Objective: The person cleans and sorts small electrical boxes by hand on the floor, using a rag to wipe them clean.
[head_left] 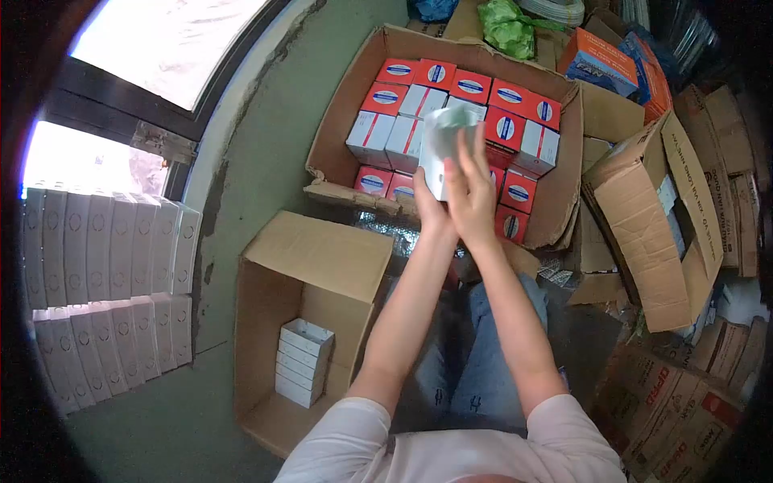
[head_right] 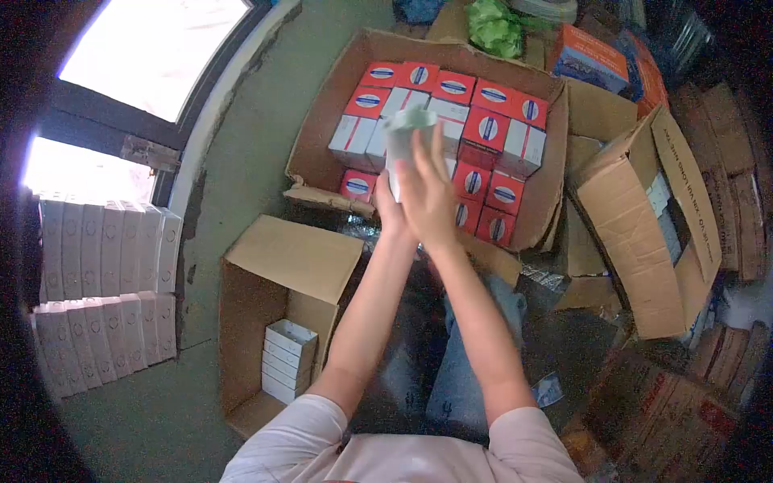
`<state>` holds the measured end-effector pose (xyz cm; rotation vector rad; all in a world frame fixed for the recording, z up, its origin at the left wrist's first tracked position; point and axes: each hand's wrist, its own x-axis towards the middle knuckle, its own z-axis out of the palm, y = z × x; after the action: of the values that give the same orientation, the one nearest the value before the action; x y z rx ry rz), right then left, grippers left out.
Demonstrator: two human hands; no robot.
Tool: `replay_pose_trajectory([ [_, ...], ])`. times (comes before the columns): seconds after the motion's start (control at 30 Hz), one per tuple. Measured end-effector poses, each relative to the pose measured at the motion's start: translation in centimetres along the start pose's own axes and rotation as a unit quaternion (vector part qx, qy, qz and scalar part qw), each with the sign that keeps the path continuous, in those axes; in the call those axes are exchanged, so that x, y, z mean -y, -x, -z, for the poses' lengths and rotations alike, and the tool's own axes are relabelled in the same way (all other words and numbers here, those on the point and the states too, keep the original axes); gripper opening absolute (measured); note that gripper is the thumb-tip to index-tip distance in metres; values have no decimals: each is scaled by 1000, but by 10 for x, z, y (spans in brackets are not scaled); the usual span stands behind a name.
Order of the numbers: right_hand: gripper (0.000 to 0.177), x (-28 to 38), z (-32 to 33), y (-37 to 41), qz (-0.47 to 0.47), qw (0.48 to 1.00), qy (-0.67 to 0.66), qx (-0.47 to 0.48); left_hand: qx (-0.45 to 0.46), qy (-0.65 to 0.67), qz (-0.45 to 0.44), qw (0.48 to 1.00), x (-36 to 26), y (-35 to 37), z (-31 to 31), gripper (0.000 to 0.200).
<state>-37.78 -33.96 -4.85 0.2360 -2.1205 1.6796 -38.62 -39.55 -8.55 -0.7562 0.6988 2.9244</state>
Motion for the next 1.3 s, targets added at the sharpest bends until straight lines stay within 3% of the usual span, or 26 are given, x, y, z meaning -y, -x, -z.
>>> replay_pose_trajectory([
  [0.1, 32, 1, -11, 15, 6, 1000, 12, -21, 38, 8, 10, 999, -6, -10, 12, 50],
  [0.2, 31, -14, -6, 7, -7, 999, -28, -41, 22, 17, 11, 1000, -15, -1, 2, 48],
  [0.23, 29, -19, 1, 5, -69, 994, -74, -45, 32, 3, 14, 999, -20, 1, 0, 47],
  [0.27, 33, -15, 6, 4, -64, 991, -106, -53, 43, -8, 15, 999, -28, 1, 0, 47],
  [0.3, 37, -12, 10, 1, -49, 989, -89, -107, 92, 3, 26, 995, -37, -1, 1, 46],
  [0.33, 40, -11, 14, -1, -33, 984, -72, -160, 81, 4, 29, 996, -41, -4, 0, 45],
  [0.43, 44, -10, 16, 4, 3, 980, -63, -186, 85, 6, 2, 996, -40, -10, 0, 48],
  [0.57, 50, -4, 10, 7, 105, 989, 80, -59, 62, 31, 3, 998, -36, -17, 13, 50],
  [0.6, 51, 1, 2, 12, 69, 995, 68, -17, 53, 32, 7, 998, -35, -18, 15, 51],
  [0.77, 47, -6, -17, 15, 135, 962, 185, 149, 40, 5, -3, 999, -40, -20, 26, 55],
  [0.87, 49, -18, -13, 0, 91, 988, 124, 27, 60, -60, -15, 996, -42, -17, 19, 52],
  [0.97, 48, -18, 1, -3, 75, 990, 119, -23, 29, -86, -25, 996, -37, -3, 11, 50],
  [1.07, 45, -10, -8, 22, 108, 987, 112, 45, 30, -45, -16, 998, -33, -7, 26, 50],
  [1.17, 47, 8, -18, 48, 40, 987, 79, 132, 25, 9, -18, 999, -42, -12, 54, 54],
  [1.27, 48, 12, -19, 46, 55, 989, 47, 130, -4, 1, -56, 998, -51, 15, 38, 55],
  [1.3, 50, 13, -16, 42, 72, 991, 53, 99, 25, -16, -75, 997, -46, 24, 34, 53],
])
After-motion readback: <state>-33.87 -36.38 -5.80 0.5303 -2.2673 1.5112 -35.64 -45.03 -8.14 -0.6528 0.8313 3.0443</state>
